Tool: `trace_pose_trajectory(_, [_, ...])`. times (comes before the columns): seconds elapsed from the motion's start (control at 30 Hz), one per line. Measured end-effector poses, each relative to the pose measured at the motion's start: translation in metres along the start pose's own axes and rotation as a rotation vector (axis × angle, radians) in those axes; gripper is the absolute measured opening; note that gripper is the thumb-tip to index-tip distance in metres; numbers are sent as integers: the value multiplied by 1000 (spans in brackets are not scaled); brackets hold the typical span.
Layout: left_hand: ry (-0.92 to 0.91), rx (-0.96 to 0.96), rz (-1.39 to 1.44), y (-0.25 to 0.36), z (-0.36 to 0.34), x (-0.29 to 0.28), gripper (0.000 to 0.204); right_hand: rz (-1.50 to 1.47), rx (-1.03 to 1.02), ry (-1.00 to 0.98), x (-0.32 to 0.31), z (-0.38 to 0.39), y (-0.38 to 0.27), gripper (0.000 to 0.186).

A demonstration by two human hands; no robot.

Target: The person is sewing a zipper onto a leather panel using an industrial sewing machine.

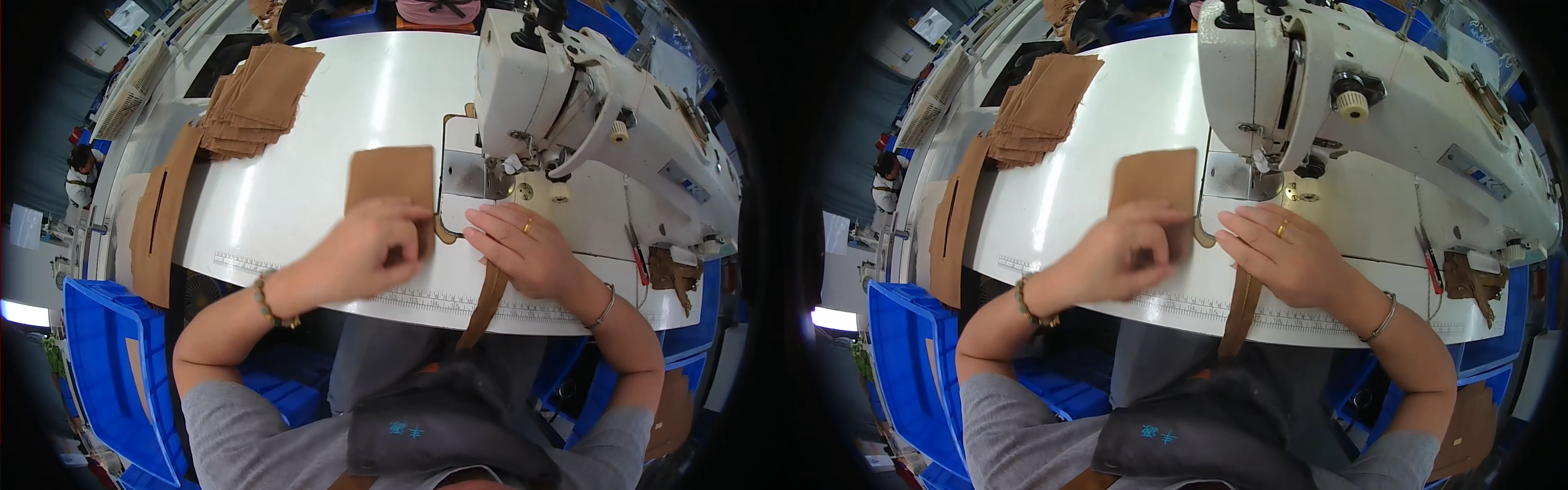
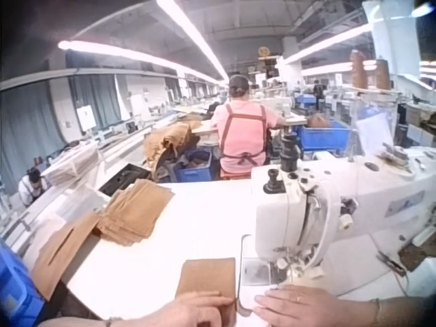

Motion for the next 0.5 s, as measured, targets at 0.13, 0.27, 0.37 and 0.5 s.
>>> trace_pose_trajectory(0.13, [-142, 120, 140, 62, 15, 48, 22, -114, 109, -184, 6, 4, -2, 41])
trace_pose_trajectory(0.27, [24, -166, 498, 54, 12, 35, 30, -119, 104, -232, -11, 14, 14, 28])
trace_pose_trajectory(0.37, [84, -542, 1096, 34, 3, 30, 56, -15, 137, -214, -27, 16, 23, 22])
trace_pose_trajectory(0.5, [-117, -663, 1339, 26, -14, 34, 57, 13, 273, -461, -15, 12, 23, 18])
Point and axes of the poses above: each hand's wrist, its own z-axis away from the middle knuckle, its own x-axis out of the palm, y = z × x, the point moved 2 cm from there along -z, towards the middle knuckle, and after that the axes turned 7 degrees about -z, right-handed, at the moved point
